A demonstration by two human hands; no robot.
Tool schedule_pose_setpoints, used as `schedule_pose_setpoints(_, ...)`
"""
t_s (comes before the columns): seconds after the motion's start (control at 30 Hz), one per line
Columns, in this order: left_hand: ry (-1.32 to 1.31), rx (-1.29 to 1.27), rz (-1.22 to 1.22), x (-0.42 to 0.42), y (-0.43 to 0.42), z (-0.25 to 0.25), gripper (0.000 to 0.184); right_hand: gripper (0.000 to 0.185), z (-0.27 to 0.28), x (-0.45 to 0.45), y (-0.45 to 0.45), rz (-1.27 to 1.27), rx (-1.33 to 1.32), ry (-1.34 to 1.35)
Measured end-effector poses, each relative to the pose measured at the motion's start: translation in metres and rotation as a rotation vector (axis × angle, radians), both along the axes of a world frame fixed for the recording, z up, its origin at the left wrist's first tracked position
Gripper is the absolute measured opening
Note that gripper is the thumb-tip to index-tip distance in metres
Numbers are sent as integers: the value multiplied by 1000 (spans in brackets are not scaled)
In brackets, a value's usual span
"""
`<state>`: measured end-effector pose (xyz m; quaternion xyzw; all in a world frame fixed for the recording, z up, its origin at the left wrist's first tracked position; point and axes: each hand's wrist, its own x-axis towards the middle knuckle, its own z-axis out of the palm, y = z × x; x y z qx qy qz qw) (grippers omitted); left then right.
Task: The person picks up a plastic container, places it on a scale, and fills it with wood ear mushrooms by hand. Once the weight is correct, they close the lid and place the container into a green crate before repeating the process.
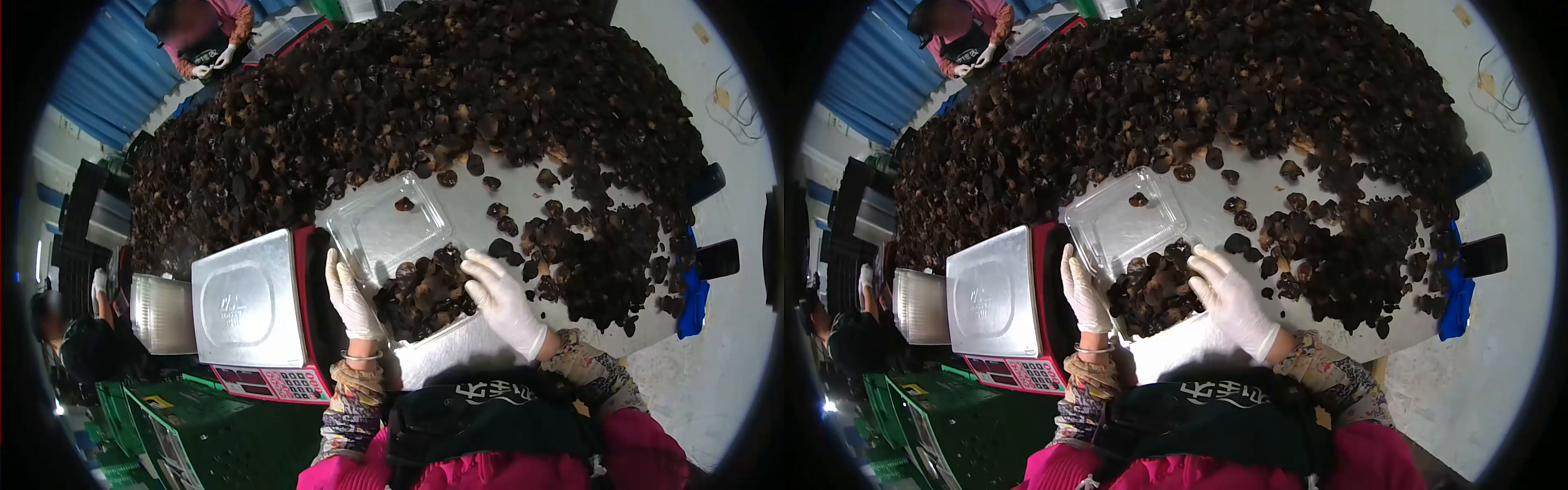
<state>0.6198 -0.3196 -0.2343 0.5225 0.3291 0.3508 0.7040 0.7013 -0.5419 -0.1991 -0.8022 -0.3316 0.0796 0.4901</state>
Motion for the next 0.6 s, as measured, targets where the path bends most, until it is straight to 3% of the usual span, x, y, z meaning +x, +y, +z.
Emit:
schedule_pose_setpoints(0.17,-145,-60,3,0,-7,18,48,23,-9,6,-8,-112,132,224)
schedule_pose_setpoints(0.27,-161,-21,5,-4,-5,25,49,23,-6,7,-7,-118,150,133)
schedule_pose_setpoints(0.33,-166,44,-24,-8,-3,26,49,21,9,3,-3,-90,-118,-126)
schedule_pose_setpoints(0.4,-150,44,-33,-9,-3,28,47,20,4,3,-2,-76,-180,-246)
schedule_pose_setpoints(0.47,-143,35,-24,-8,-2,26,47,20,-5,8,-2,-71,22,-55)
schedule_pose_setpoints(0.53,-14,198,23,-8,-6,22,47,16,-5,16,-4,-58,11,12)
schedule_pose_setpoints(0.6,171,647,-10,-12,-11,24,48,13,-6,25,-7,-52,233,902)
